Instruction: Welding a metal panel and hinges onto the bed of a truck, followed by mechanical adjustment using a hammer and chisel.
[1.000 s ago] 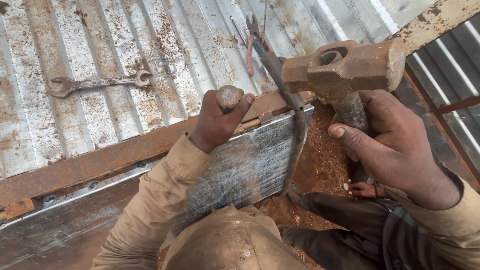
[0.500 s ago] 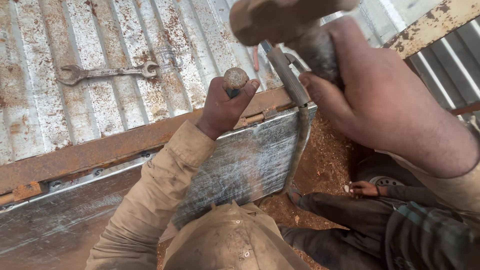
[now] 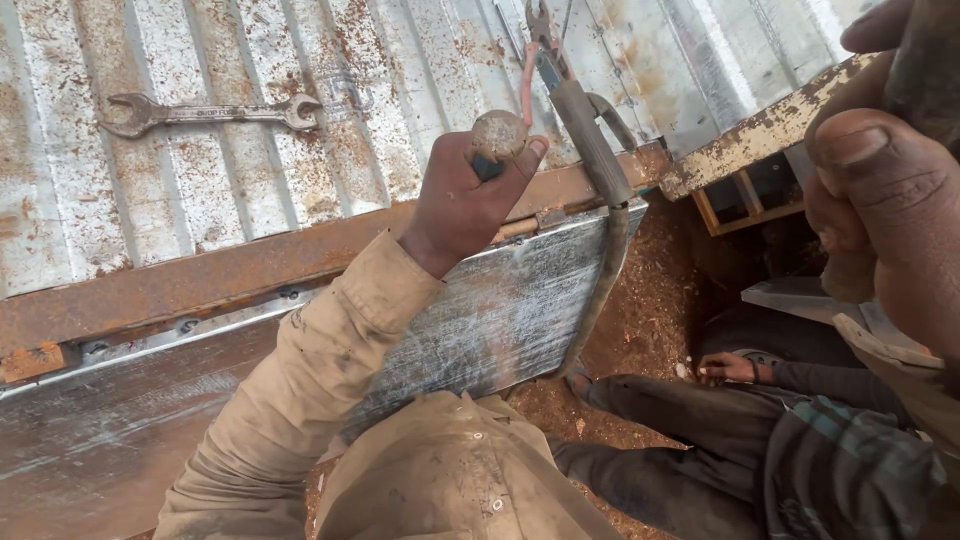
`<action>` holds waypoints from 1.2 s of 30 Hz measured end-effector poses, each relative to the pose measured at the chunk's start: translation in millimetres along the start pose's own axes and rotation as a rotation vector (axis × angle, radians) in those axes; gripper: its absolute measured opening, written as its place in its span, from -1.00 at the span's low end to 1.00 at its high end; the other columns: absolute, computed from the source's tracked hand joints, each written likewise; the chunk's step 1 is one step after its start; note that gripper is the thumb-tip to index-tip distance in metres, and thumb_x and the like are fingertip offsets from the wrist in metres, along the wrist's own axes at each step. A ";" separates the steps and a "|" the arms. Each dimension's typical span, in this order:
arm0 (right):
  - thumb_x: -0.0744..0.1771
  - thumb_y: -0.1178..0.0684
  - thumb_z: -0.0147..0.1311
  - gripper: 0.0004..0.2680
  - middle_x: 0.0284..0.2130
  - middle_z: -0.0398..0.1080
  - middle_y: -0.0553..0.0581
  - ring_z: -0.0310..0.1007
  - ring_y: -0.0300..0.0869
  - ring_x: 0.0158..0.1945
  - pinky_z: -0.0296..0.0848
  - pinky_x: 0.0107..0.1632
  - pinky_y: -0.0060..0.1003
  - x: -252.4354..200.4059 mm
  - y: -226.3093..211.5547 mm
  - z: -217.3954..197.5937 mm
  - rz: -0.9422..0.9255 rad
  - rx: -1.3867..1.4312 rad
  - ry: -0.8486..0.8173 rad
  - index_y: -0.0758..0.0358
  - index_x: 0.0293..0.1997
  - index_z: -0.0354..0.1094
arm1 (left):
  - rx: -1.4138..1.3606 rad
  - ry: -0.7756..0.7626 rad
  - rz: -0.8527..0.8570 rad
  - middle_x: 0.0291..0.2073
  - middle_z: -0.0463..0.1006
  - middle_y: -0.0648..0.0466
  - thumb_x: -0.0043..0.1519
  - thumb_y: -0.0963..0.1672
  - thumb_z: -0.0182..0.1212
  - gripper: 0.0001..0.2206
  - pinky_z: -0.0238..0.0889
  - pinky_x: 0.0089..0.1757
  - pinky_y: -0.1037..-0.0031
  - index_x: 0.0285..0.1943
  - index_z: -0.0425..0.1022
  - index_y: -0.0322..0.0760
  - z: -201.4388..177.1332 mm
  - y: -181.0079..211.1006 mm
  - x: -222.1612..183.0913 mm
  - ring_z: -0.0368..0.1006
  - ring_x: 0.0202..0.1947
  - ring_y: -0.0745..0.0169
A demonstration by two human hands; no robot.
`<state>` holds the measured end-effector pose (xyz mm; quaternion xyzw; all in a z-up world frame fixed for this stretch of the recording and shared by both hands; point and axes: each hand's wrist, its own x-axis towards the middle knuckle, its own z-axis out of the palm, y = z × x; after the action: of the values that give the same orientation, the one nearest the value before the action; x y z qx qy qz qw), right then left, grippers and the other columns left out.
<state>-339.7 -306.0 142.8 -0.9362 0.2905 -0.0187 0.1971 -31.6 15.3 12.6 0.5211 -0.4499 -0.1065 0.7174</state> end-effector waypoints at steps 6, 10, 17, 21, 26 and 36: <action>0.54 -0.39 -0.41 -0.51 -0.45 0.12 0.15 0.08 -0.24 -0.48 0.50 -0.26 -0.11 5.0 -104.9 12.8 -0.055 -0.113 -0.110 0.30 -0.22 0.19 | -0.010 0.092 -0.046 -0.69 0.19 0.23 0.40 -0.09 0.24 -0.69 -0.13 -0.56 0.38 -0.39 0.52 -0.36 -5.5 -13.8 3.9 0.05 -0.63 0.52; 0.52 -0.35 -0.38 -0.58 -0.48 0.13 0.09 0.06 -0.30 -0.47 0.37 -0.36 -0.30 9.4 -132.8 12.7 -0.180 0.012 -0.150 0.21 -0.18 0.24 | 0.003 0.066 -0.069 -0.72 0.22 0.24 0.41 -0.08 0.21 -0.68 -0.14 -0.55 0.38 -0.40 0.51 -0.35 -4.5 -10.0 2.2 0.06 -0.64 0.53; 0.46 -0.33 -0.33 -0.61 -0.71 0.01 0.03 -0.04 -0.27 -0.76 0.06 -0.69 -0.24 2.1 -187.9 -5.2 -0.165 0.120 0.141 0.19 -0.27 0.19 | -0.003 0.103 -0.071 -0.68 0.22 0.24 0.43 -0.09 0.20 -0.65 -0.09 -0.51 0.37 -0.43 0.44 -0.36 -0.3 -5.0 9.5 0.06 -0.58 0.50; 0.45 -0.36 -0.36 -0.59 -0.75 -0.03 -0.02 -0.08 -0.28 -0.79 0.03 -0.72 -0.26 2.0 -199.1 -6.1 -0.234 0.102 0.114 0.17 -0.32 0.17 | -0.023 0.130 -0.107 -0.68 0.20 0.25 0.42 -0.08 0.19 -0.67 -0.11 -0.50 0.36 -0.41 0.47 -0.36 -3.7 -5.1 12.7 0.03 -0.58 0.50; 0.43 -0.36 -0.36 -0.54 -0.78 -0.04 0.06 -0.08 -0.21 -0.79 -0.02 -0.75 -0.19 11.1 -209.8 -4.4 -0.002 0.043 -0.013 0.23 -0.44 0.19 | 0.003 0.150 -0.100 -0.69 0.16 0.23 0.43 -0.07 0.19 -0.61 -0.11 -0.50 0.35 -0.47 0.43 -0.37 -5.7 -15.1 13.7 0.02 -0.59 0.48; 0.52 -0.11 -0.01 -0.71 -0.49 0.39 0.30 0.45 0.12 -0.47 0.44 -0.43 -0.03 35.3 -294.3 15.1 -0.638 -0.607 0.115 0.37 0.20 0.14 | -0.007 0.116 -0.097 -0.69 0.18 0.24 0.42 -0.07 0.20 -0.63 -0.13 -0.51 0.35 -0.46 0.44 -0.36 -2.3 -13.1 15.8 0.01 -0.60 0.48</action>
<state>-150.3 -98.3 237.8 -0.9919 -0.0100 -0.0447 -0.1187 -16.6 1.3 9.9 0.5451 -0.3813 -0.1121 0.7382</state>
